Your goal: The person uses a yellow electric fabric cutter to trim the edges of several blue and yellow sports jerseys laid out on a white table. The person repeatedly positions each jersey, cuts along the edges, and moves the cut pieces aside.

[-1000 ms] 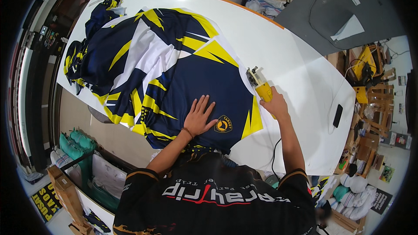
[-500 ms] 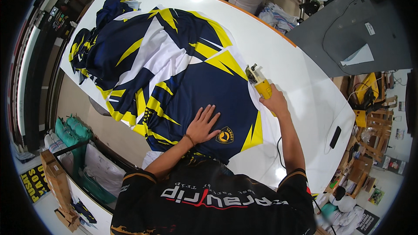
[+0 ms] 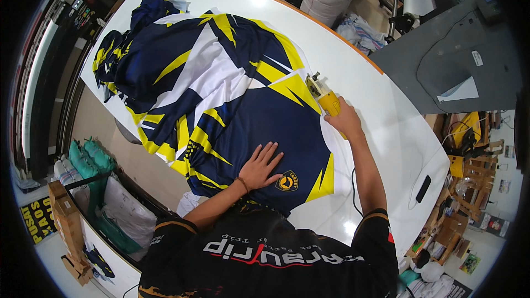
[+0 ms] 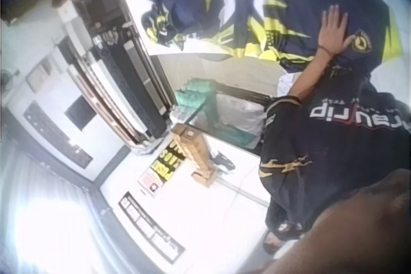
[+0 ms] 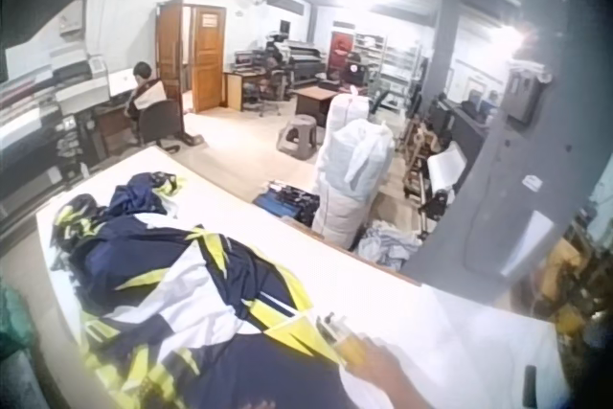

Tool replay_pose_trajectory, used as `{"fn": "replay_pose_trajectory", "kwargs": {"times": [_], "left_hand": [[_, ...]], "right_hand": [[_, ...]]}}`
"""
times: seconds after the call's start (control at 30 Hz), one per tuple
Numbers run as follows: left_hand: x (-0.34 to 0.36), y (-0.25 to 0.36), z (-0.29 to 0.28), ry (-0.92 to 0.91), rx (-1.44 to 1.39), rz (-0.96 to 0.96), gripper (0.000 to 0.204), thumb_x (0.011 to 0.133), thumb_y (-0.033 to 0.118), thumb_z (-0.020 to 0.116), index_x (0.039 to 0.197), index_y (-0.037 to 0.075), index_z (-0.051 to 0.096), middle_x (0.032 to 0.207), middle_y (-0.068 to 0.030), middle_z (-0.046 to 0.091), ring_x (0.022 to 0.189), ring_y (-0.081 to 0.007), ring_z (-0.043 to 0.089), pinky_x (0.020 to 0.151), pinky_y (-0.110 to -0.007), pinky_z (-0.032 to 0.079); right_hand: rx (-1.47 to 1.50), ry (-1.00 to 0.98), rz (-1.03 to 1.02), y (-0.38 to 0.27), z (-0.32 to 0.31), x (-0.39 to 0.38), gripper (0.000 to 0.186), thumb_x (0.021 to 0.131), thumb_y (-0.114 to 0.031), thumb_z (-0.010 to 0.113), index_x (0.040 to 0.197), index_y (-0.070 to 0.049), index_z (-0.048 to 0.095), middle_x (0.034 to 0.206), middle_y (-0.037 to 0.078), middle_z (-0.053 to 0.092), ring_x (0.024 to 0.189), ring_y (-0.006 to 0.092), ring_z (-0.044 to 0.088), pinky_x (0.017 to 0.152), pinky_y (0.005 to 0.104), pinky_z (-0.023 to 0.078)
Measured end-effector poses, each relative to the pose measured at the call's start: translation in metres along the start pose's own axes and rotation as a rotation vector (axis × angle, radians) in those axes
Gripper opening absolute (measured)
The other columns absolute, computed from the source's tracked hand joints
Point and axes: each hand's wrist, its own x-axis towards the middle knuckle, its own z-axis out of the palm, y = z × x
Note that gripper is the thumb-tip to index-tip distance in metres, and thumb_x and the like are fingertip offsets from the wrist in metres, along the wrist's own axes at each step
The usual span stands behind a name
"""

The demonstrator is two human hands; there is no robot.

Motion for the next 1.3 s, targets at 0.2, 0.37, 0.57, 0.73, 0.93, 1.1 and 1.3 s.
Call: {"fn": "replay_pose_trajectory", "kwargs": {"times": [0.2, 0.37, 0.57, 0.73, 0.93, 1.1, 1.3], "left_hand": [[0.000, 0.000, 0.000, -0.010, -0.001, 0.003, 0.075, 0.103, 0.063, 0.050, 0.156, 0.010, 0.048, 0.168, -0.0232, 0.032, 0.158, -0.0373, 0.025, 0.129, -0.053, 0.019], [0.000, -0.001, -0.001, -0.006, -0.006, 0.004, 0.074, 0.103, 0.062, 0.048, 0.156, 0.010, 0.048, 0.168, -0.0232, 0.032, 0.158, -0.0374, 0.026, 0.129, -0.053, 0.019], [-0.001, 0.000, -0.002, 0.013, 0.003, 0.011, 0.073, 0.104, 0.061, 0.048, 0.156, 0.010, 0.049, 0.166, -0.0234, 0.034, 0.157, -0.0377, 0.028, 0.129, -0.052, 0.020], [-0.001, 0.000, -0.004, 0.014, 0.001, 0.019, 0.073, 0.104, 0.061, 0.049, 0.156, 0.010, 0.048, 0.167, -0.0235, 0.034, 0.157, -0.0377, 0.028, 0.129, -0.052, 0.020], [-0.001, 0.000, 0.001, 0.042, -0.007, 0.008, 0.074, 0.102, 0.061, 0.051, 0.156, 0.011, 0.048, 0.168, -0.0223, 0.032, 0.158, -0.0366, 0.026, 0.129, -0.053, 0.020], [0.002, 0.003, 0.004, 0.050, 0.028, -0.008, 0.077, 0.101, 0.062, 0.052, 0.159, 0.011, 0.045, 0.170, -0.0223, 0.029, 0.159, -0.0365, 0.024, 0.128, -0.053, 0.019], [0.022, -0.004, 0.007, 0.039, 0.067, -0.020, 0.082, 0.100, 0.061, 0.053, 0.162, 0.010, 0.040, 0.170, -0.0250, 0.026, 0.159, -0.0398, 0.023, 0.128, -0.055, 0.017]], "right_hand": [[-0.034, 0.029, -0.040, -0.021, 0.003, 0.025, 0.082, 0.078, -0.040, 0.082, 0.148, -0.016, 0.046, 0.123, 0.023, 0.069, 0.116, 0.0405, 0.068, 0.096, 0.0513, 0.056], [-0.021, 0.010, -0.018, -0.036, 0.002, 0.042, 0.083, 0.076, -0.039, 0.082, 0.147, -0.015, 0.048, 0.123, 0.023, 0.069, 0.117, 0.0399, 0.068, 0.098, 0.0502, 0.056], [-0.016, 0.057, -0.043, -0.041, 0.005, 0.049, 0.082, 0.076, -0.039, 0.081, 0.147, -0.015, 0.049, 0.125, 0.023, 0.068, 0.117, 0.0398, 0.068, 0.099, 0.0495, 0.055], [0.053, 0.062, -0.041, -0.029, 0.010, 0.050, 0.078, 0.077, -0.040, 0.081, 0.144, -0.014, 0.053, 0.125, 0.022, 0.070, 0.118, 0.0391, 0.068, 0.100, 0.0495, 0.054], [0.332, 0.095, -0.094, 0.033, 0.023, -0.010, 0.061, 0.076, -0.033, 0.083, 0.128, -0.006, 0.065, 0.113, 0.021, 0.074, 0.109, 0.0344, 0.071, 0.095, 0.0449, 0.055], [0.847, 0.092, 0.184, 0.107, 0.034, -0.120, 0.040, 0.079, -0.018, 0.082, 0.112, 0.000, 0.066, 0.087, 0.010, 0.068, 0.071, 0.0192, 0.069, 0.063, 0.0336, 0.057], [1.144, 0.301, 0.511, 0.230, 0.078, -0.210, 0.038, 0.083, -0.021, 0.080, 0.111, -0.001, 0.063, 0.076, 0.010, 0.063, 0.056, 0.0242, 0.065, 0.049, 0.0375, 0.054]]}}
